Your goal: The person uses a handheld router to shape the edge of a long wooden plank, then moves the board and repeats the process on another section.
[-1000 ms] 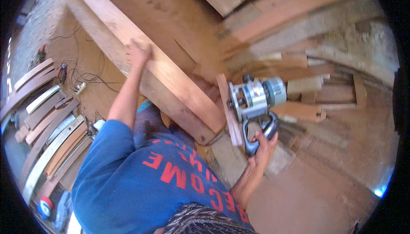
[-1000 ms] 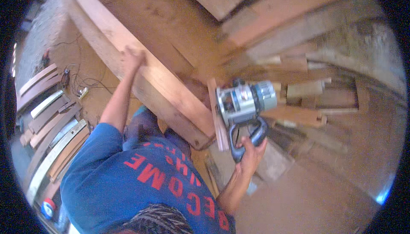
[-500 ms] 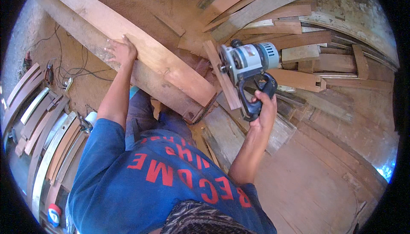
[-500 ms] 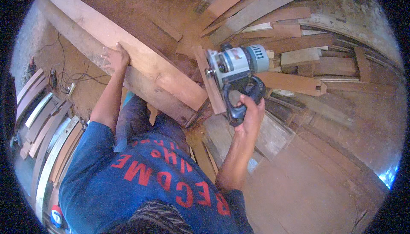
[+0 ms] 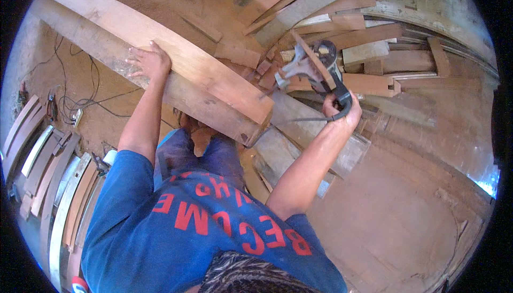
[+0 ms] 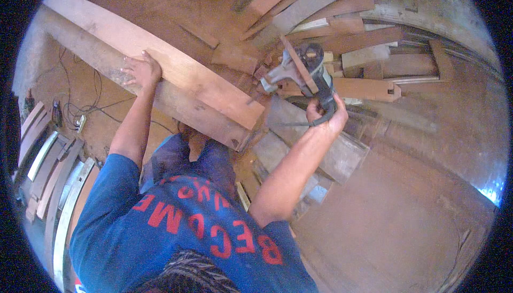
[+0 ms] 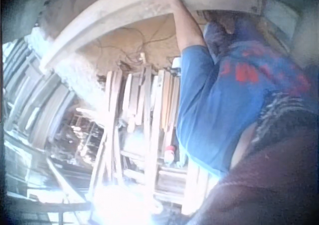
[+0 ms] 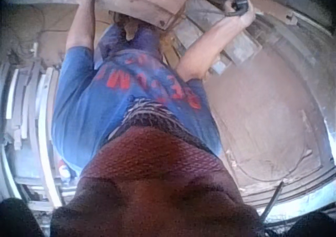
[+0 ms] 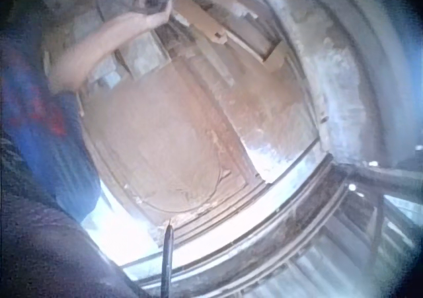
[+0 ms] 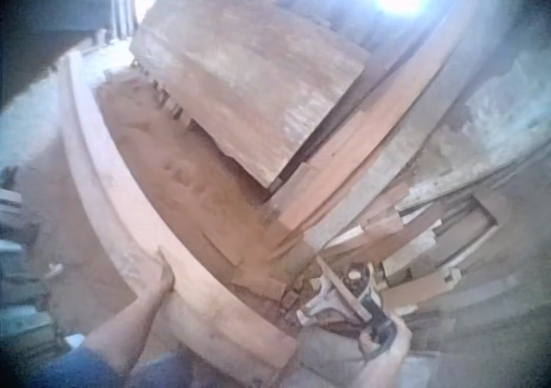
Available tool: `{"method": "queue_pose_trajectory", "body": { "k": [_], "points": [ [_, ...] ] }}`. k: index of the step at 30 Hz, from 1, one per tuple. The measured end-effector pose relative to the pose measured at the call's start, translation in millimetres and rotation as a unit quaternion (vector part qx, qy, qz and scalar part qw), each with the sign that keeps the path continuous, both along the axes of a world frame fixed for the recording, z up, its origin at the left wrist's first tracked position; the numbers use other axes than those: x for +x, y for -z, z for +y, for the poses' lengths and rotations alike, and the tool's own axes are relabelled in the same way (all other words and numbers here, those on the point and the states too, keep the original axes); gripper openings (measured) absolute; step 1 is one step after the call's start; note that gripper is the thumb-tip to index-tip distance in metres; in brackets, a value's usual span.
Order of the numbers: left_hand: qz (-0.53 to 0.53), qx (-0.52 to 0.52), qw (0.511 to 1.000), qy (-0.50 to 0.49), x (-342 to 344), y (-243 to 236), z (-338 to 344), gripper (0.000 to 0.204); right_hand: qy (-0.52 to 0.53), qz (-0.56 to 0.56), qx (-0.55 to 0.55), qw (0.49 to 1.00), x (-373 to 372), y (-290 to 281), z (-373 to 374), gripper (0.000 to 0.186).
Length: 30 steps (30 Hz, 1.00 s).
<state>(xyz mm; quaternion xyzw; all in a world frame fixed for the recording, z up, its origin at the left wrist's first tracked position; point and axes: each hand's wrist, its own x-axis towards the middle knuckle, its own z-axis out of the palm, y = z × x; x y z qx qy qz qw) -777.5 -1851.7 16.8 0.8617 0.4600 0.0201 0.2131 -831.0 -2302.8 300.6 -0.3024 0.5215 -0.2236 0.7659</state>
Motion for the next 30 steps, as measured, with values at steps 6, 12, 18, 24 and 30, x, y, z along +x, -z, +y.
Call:
{"method": "queue_pose_trajectory", "body": {
  "k": [6,12,18,24,30],
  "points": [
    [-0.02,-0.012,1.0,-0.017,1.4,-5.8,1.5,0.086,-0.054,0.061,-0.092,0.992,-28.0,-11.5,14.4,0.013],
    [-0.039,0.007,0.999,-0.022,2.1,5.0,-3.0,0.083,-0.135,-0.067,-0.067,0.986,-4.8,-18.3,17.8,0.005],
    [-0.052,0.012,0.998,-0.024,3.9,-8.7,3.5,0.085,-0.373,-0.105,-0.023,0.922,18.5,-8.5,30.5,0.011],
    [0.091,-0.098,0.99,0.037,-56.8,-30.8,-20.9,0.098,-0.61,-0.126,-0.171,0.764,15.4,12.0,33.6,0.032],
    [0.062,-0.048,0.987,0.142,-77.6,-5.5,-28.9,0.1,-0.728,-0.169,-0.188,0.637,9.8,31.5,20.9,0.051]
  ]
}}
